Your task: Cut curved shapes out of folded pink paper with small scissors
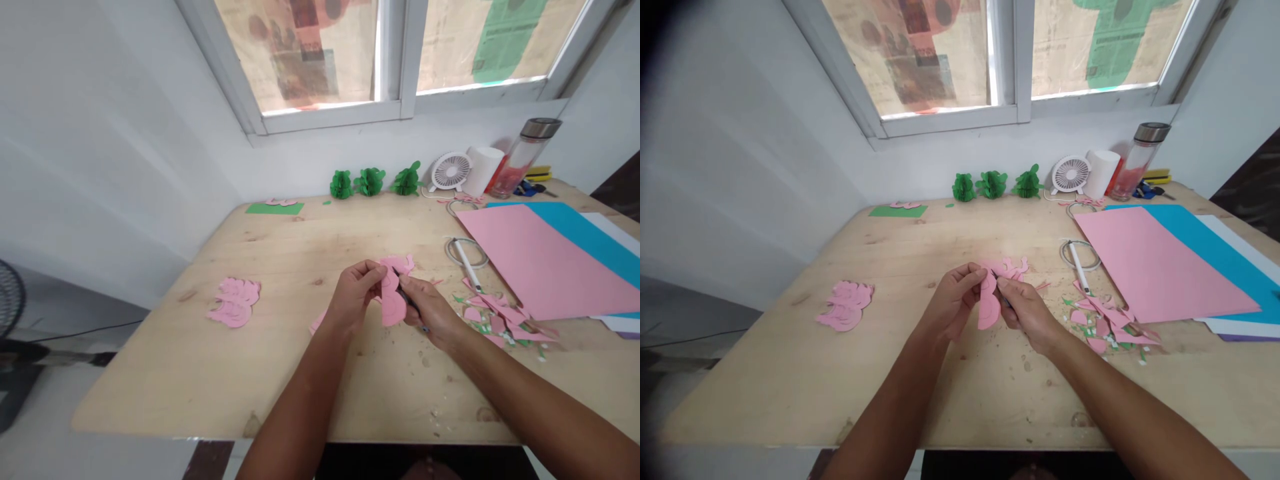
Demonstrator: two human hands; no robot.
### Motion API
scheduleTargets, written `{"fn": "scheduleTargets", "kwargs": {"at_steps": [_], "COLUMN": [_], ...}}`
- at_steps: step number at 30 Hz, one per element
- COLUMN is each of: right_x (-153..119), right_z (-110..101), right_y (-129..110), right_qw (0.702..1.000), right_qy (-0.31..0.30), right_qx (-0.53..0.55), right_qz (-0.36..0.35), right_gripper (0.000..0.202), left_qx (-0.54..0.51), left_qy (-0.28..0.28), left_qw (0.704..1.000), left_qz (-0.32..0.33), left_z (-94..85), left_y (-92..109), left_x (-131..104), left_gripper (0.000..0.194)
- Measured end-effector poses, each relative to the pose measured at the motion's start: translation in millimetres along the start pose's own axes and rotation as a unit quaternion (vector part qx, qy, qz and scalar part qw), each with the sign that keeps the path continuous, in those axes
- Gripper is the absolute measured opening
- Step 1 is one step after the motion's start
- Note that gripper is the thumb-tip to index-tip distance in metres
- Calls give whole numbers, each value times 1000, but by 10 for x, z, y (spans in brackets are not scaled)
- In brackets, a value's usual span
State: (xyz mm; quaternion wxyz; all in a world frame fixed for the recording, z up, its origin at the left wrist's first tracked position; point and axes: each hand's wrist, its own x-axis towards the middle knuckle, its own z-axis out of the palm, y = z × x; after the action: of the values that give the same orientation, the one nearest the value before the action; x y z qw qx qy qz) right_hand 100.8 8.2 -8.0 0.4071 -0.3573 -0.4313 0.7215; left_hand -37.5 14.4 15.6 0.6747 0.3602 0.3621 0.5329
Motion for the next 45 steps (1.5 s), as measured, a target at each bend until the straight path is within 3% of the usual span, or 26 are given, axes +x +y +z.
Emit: {"fn": "scheduleTargets", "kwargs": {"at_steps": [10, 21, 33, 45], "right_x": [-7, -14, -11, -30], "right_z": [-6, -32, -47, -13], "right_y": [-7, -21, -22, -42], "right_qw": [1000, 998, 993, 998], "right_qy": [-7, -23, -58, -38], "right_qx": [23, 64, 104, 53], "right_qz": [-2, 4, 10, -20], "right_gripper": [39, 32, 30, 33], "left_qx": [-5, 18, -8, 5], "left_qy": [-20, 20, -16, -12], "left_qw": [1000, 1000, 1000, 1000], "left_qz": [-7, 14, -3, -1], "left_z": [-1, 20, 14, 23], "left_y": [-3, 1, 19, 21], "left_x": [-11, -5, -28, -29], "left_gripper": [20, 21, 20, 22]}}
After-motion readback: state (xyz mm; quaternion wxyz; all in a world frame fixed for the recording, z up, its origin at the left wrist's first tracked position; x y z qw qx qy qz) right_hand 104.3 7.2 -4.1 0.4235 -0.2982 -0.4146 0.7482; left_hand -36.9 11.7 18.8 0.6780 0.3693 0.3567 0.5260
